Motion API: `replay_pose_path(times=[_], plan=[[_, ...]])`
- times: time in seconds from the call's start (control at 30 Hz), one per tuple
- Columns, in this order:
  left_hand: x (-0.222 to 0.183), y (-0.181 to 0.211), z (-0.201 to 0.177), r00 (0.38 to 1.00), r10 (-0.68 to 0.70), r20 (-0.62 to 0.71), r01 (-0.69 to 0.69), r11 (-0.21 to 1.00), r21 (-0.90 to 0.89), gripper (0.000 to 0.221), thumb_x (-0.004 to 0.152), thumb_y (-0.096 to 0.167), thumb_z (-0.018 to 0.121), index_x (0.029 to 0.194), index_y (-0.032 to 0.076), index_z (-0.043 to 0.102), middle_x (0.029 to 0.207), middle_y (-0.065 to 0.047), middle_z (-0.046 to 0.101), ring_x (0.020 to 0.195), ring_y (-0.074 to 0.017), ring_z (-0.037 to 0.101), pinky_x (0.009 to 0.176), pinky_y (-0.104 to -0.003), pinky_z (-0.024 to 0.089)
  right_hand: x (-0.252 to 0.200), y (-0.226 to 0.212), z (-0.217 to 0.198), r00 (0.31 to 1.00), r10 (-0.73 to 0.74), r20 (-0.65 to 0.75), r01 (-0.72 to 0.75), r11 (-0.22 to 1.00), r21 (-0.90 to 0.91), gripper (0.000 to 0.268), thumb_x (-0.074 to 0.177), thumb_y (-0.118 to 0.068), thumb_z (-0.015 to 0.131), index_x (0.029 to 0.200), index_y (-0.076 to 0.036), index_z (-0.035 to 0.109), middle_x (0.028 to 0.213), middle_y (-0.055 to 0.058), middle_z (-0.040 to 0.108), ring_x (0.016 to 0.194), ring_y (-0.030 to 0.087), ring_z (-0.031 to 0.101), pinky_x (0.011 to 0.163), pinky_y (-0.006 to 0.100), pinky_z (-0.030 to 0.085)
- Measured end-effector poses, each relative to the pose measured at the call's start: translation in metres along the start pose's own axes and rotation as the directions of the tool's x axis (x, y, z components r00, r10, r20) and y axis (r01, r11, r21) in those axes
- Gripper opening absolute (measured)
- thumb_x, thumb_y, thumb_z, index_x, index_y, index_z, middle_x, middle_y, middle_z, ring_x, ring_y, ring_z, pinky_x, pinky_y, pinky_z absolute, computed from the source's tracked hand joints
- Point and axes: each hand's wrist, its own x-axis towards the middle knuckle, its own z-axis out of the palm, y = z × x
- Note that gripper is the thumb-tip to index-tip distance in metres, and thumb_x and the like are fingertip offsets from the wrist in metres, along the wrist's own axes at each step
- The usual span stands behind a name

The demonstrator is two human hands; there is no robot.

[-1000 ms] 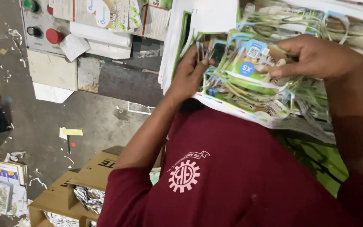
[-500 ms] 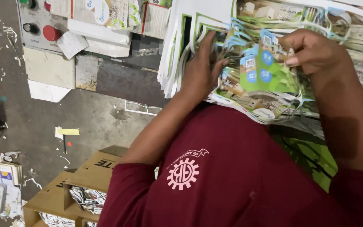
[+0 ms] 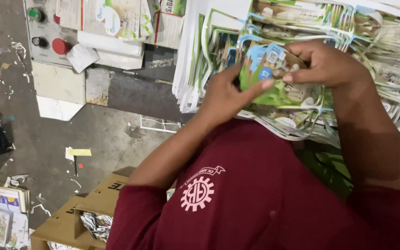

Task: Sorting and stacking printed cardboard labels or packaging materials at a workstation on a production floor.

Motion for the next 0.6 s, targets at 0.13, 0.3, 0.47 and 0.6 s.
replay_pose_path(times=[0.13,0.3,0.47,0.6], plan=[[0.003,-0.005,0.010,0.998,-0.030,-0.057,0.026,0.997,-0.070,0.027,0.091,0.026,0.077,0.108,0.006,0.072,0.095,-0.012,0.075,0.088,-0.0301,0.072,0.079,-0.041,0.056,0.002,-0.014,0.017,0.991,0.006,-0.131,-0.037,0.970,-0.240,0.029,0.094,-0.022,0.067,0.117,-0.006,0.064,0.098,0.003,0.068,0.088,0.009,0.063,0.073,0.030,0.053],[-0.016,0.032,-0.008,0.818,0.566,-0.100,-0.461,0.750,0.474,0.023,0.076,0.015,0.074,0.097,0.013,0.067,0.121,-0.016,0.069,0.121,-0.0370,0.059,0.105,-0.058,0.035,0.001,0.019,0.016,0.897,-0.007,-0.442,-0.187,0.901,-0.392,0.035,0.112,-0.028,0.055,0.135,-0.005,0.068,0.101,0.007,0.071,0.090,0.013,0.063,0.076,0.033,0.051],[-0.028,0.022,-0.010,0.740,0.656,0.150,-0.667,0.684,0.297,0.023,0.092,0.007,0.074,0.113,0.003,0.065,0.126,-0.013,0.069,0.129,-0.0326,0.063,0.121,-0.058,0.036,-0.004,0.044,0.004,0.883,-0.062,-0.466,-0.045,0.975,-0.216,0.026,0.111,-0.018,0.058,0.131,-0.004,0.066,0.098,0.009,0.072,0.088,0.014,0.070,0.077,0.030,0.055],[-0.031,0.013,-0.010,0.851,0.521,0.057,-0.521,0.853,-0.016,0.024,0.094,0.007,0.068,0.117,0.001,0.064,0.120,-0.015,0.071,0.112,-0.0278,0.071,0.116,-0.049,0.046,-0.014,0.001,0.001,0.839,0.001,-0.544,-0.118,0.976,-0.182,0.027,0.108,-0.011,0.060,0.133,-0.003,0.067,0.098,0.009,0.074,0.084,0.015,0.070,0.074,0.029,0.056]])
